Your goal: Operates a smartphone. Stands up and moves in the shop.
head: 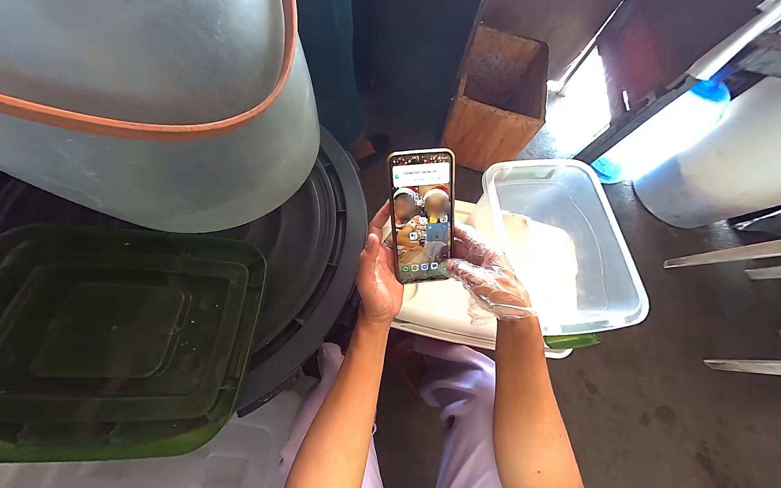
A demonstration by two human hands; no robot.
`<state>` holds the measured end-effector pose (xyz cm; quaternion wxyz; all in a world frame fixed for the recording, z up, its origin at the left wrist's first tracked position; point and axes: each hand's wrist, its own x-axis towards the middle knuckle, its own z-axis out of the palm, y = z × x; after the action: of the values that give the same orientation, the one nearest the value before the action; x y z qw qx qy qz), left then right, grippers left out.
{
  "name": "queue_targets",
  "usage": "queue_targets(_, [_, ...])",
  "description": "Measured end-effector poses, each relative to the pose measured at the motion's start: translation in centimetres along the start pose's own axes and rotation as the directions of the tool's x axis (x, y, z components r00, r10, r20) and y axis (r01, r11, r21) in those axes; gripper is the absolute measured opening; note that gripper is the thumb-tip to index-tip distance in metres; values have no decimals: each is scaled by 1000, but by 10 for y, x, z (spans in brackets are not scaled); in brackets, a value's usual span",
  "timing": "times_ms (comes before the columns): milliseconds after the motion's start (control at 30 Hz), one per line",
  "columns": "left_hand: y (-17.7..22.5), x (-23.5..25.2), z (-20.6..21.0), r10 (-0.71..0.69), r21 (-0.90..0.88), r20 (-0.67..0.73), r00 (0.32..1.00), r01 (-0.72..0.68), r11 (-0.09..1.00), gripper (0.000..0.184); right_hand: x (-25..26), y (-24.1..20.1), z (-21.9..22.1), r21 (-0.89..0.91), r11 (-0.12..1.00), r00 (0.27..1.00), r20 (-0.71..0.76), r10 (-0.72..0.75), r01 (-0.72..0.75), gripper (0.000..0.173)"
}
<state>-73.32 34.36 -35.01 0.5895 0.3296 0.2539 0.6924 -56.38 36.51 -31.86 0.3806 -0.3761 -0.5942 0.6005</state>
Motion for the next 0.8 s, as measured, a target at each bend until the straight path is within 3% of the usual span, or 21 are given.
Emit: queue_targets(800, [1, 1, 0, -16, -1, 4, 1000, 16, 1000, 72, -2, -2, -7, 17, 999, 992, 118, 39, -41, 81])
